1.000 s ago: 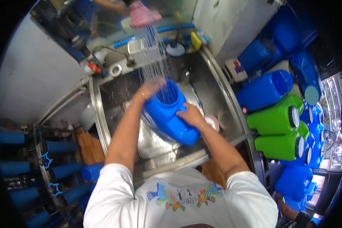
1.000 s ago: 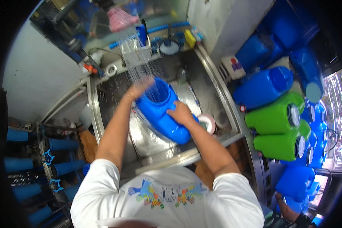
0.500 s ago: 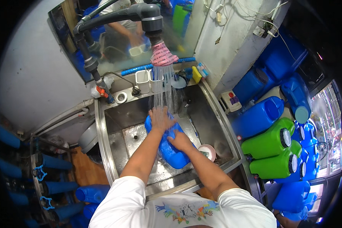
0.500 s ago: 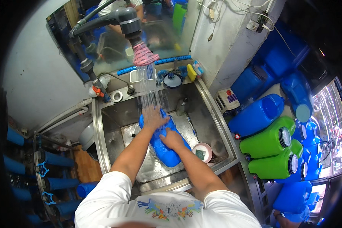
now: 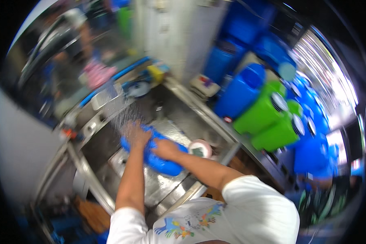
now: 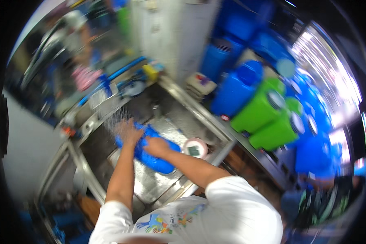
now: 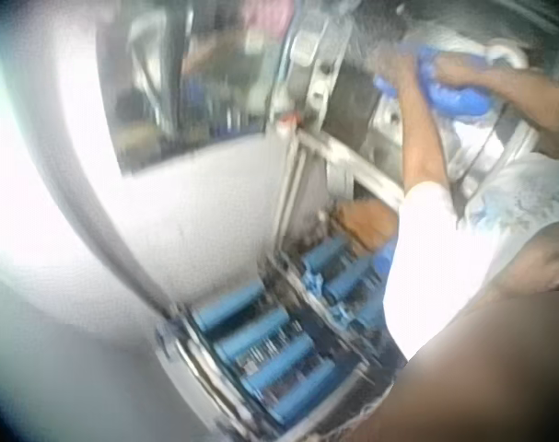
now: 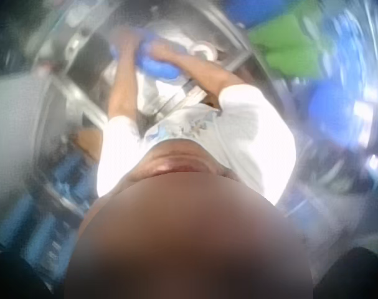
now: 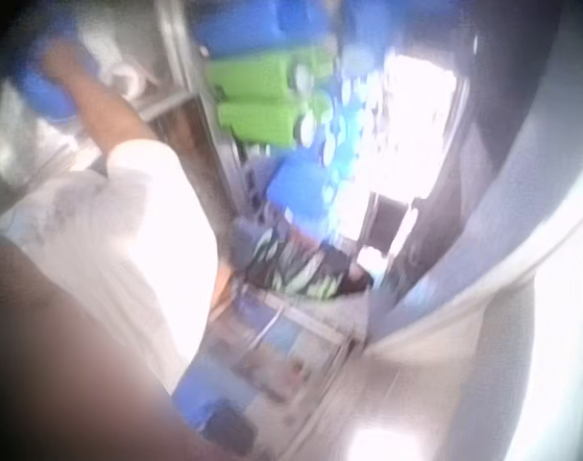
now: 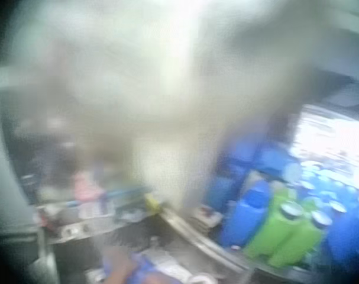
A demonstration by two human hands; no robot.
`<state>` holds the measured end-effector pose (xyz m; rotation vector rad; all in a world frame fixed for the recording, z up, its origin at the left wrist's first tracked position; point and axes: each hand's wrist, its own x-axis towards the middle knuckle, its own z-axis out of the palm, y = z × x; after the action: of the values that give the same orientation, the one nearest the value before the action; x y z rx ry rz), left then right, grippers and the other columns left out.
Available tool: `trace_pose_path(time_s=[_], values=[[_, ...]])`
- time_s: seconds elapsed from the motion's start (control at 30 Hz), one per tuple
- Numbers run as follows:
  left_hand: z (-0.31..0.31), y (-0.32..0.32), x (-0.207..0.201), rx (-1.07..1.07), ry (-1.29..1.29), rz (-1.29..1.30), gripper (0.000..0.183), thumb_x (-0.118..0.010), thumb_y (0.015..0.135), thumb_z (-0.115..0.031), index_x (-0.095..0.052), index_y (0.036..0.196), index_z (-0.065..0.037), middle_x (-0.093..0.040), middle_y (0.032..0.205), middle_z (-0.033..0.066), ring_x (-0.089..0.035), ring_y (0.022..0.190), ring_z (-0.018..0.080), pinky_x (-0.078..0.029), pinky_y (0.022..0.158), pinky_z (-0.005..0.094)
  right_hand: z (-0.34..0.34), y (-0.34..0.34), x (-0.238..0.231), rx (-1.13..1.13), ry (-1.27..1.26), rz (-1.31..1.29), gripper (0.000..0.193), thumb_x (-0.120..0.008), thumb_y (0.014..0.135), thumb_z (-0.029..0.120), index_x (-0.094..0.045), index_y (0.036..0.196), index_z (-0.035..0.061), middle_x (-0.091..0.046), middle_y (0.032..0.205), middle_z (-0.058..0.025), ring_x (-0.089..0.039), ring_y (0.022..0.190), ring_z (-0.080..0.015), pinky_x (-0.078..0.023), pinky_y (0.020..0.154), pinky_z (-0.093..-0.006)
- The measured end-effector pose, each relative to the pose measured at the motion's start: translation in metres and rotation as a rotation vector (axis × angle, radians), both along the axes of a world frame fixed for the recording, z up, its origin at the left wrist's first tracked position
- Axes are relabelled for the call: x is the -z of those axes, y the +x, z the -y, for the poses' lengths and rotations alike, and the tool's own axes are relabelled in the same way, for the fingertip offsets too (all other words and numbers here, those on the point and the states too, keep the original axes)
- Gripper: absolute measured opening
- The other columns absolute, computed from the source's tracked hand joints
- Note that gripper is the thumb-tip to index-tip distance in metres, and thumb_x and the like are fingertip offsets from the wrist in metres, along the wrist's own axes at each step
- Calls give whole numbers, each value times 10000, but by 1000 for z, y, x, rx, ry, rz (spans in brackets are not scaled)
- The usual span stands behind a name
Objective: The person washes a blue plastic jerrycan in a stainless steel sink. They rinse the jerrycan under running water, scrub the exterior and interior with a brush and sponge, and rinse again. The jerrycan is handled one at a time and placed back on the counter after cleaning.
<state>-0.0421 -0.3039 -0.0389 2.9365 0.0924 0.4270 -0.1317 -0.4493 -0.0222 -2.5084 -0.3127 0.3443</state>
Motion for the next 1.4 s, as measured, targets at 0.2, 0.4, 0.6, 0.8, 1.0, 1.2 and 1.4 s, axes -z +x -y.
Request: trace_pose_path(time_s=[0.2,0.4,0.6,0.8,1.0,1.2,1.4], values=[[-61,74,34,653,687,-457,325,-677,891,-324,-729,1055,-48,-744,1077,131,-694,1044,337,-529,915,460,17,-23,-13,-116,75,-50,527,-643,929,325,-518,1351,34,-680,1038,-288,-661,1009,-446,-511,872,-566],[-36,-14,66,96,-686,94,731,-624,987,-439,-394,1505,23,-403,1522,281,-403,1415,370,-278,1189,444,14,49,-6,-35,-12,83,388,-672,881,279,-635,1175,28,-719,979,-225,-692,940,-426,-553,810,-522],[-13,-78,20,187,-1401,78,736,-600,1018,-281,-220,1576,12,-330,1585,209,-327,1455,304,-256,1194,420,-105,150,1,-436,-240,168,252,-705,789,279,-793,927,88,-745,966,-185,-723,930,-375,-581,712,-503],[-78,-59,31,-108,-1727,-23,656,-553,1023,-150,-210,1573,-49,-447,1489,189,-508,1296,268,-408,1103,404,-124,110,-7,-463,-96,183,293,-681,790,313,-782,984,118,-738,1010,-169,-700,975,-367,-543,820,-519],[-89,-52,53,-54,-1866,-99,718,-444,1032,-562,-366,1533,-54,-442,1501,190,-465,1357,313,-388,1133,438,-75,73,-3,-278,217,676,349,-654,793,355,-742,1039,124,-692,1036,-180,-643,1018,-359,-466,876,-510],[-69,-55,17,-144,-1993,-128,938,-274,955,-790,-295,1570,-81,-347,1574,215,-391,1417,361,-340,1163,484,-76,101,-18,-538,-14,421,408,-654,814,386,-719,1071,76,-703,1055,-190,-662,985,-392,-519,837,-513],[-51,-63,-4,-118,-2015,-114,989,-216,927,-830,-237,1590,-97,-311,1592,217,-348,1441,381,-295,1186,498,-64,96,-24,-532,62,435,374,-592,843,377,-778,951,71,-735,944,-191,-706,894,-372,-555,782,-483]])
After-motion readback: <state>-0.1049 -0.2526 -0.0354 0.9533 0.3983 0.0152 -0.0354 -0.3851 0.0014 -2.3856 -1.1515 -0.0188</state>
